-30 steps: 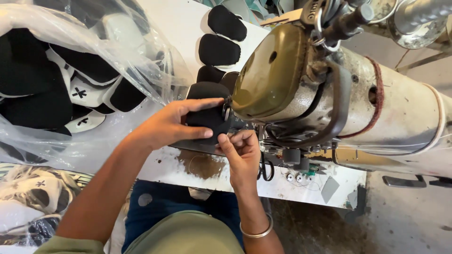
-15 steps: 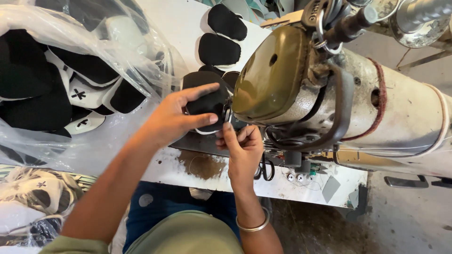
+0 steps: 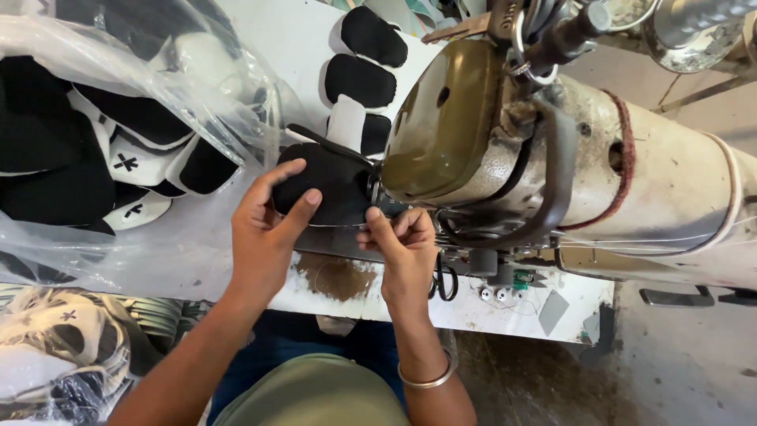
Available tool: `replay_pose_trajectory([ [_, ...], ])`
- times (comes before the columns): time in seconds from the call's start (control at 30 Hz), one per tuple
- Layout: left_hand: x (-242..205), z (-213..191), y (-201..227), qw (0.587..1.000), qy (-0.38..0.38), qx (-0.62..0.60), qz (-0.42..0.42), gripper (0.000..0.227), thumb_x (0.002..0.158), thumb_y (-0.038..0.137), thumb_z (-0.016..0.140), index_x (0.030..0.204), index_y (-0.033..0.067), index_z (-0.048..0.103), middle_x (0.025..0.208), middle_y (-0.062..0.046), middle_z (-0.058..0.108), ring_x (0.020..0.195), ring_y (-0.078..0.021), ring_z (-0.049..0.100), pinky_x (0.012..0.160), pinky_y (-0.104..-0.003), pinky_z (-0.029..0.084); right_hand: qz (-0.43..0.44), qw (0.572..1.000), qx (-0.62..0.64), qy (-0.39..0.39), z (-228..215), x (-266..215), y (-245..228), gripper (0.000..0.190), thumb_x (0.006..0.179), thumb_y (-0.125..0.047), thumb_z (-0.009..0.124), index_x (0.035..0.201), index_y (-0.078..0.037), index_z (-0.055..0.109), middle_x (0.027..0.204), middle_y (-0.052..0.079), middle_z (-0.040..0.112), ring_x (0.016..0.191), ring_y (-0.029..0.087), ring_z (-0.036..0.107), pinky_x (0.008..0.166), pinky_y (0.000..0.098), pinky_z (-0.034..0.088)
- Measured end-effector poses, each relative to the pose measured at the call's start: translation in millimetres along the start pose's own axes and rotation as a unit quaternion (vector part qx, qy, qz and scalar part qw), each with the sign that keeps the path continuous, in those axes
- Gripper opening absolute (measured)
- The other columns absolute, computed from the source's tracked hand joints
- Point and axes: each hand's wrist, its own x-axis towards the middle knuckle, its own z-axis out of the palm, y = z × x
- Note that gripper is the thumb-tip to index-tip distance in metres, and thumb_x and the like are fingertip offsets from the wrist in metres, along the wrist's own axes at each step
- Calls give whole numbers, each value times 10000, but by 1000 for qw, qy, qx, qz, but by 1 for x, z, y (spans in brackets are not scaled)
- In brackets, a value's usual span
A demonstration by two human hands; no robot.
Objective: The person operates a sewing machine to stitch black fabric onto white slipper soles. They repeatedly guide the slippers under the needle, then use scissors to cut the thread and trim excess material before placing the finished items aside.
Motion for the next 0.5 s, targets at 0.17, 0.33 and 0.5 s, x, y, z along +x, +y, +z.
replay_pose_trajectory([
  [0.17, -4, -11, -9, 992, -20, 127, 19, 352, 968, 127, 736, 1305, 48, 673, 1019, 41, 662, 647, 29, 419, 549, -166, 349, -12, 1000, -25, 10, 6, 1, -2, 342, 940, -41, 747, 820, -115, 436, 774, 120, 713, 621, 168, 696, 541, 290, 561],
  [0.33, -26, -14, -28, 993, -12, 119, -25, 324, 941, 126, 757, 1253, 65, 697, 835, 46, 563, 586, 25, 357, 505, -172, 280, -52, 997, -49, 16, 4, 1, 3, 348, 965, -66, 730, 825, -112, 416, 732, 84, 670, 643, 170, 713, 533, 287, 567],
  [0.5, -53, -4, -55, 995, -28, 96, 5, 274, 929, 97, 770, 1189, 47, 699, 996, 51, 572, 633, 33, 415, 522, -163, 336, -45, 998, -21, -28, -7, -7, 7, 316, 943, -44, 735, 868, -110, 435, 776, 22, 618, 678, 118, 657, 596, 281, 580],
])
